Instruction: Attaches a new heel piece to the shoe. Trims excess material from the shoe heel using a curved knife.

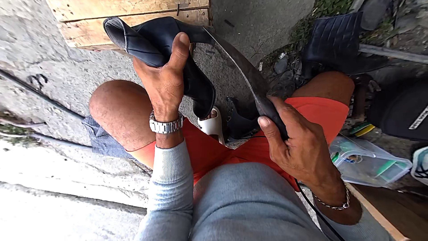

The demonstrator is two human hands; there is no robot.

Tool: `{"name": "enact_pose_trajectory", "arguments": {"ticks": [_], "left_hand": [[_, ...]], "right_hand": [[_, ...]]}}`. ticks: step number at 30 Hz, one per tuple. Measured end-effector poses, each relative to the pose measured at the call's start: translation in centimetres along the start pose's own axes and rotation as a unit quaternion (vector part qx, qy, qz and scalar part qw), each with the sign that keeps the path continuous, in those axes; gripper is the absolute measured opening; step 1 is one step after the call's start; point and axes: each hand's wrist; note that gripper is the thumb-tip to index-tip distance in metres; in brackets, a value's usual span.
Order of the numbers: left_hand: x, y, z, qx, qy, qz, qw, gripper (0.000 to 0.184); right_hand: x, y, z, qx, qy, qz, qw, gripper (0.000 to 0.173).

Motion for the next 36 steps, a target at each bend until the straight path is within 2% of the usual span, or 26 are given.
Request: {"name": "enact_pose_trajectory", "arguments": {"ticks": [20, 29, 36], "left_hand": [[-0.2, 0.0, 0.1, -0.001, -0.003, -0.01, 1.0, 0.046], [-0.2, 0.0, 0.0, 0.012, 0.002, 0.004, 1.0, 0.05], [-0.2, 0.1, 0.0, 0.015, 0.004, 0.004, 1.0, 0.043]], "right_hand": [[0.5, 0.8, -0.5, -0.007, -0.035, -0.008, 0.999, 0.05], [0.7, 1.3, -2.0, 0.008, -0.062, -0.009, 0.998, 0.05], [1.0, 1.6, -2.4, 0.015, -0.073, -0.007, 0.997, 0.052]]}}
Point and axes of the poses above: each hand's wrist, its own y-axis towards the middle knuckle, its own z-axis out of the palm, x = y × z, and after that the axes turned 13 degrees about x, right-handed
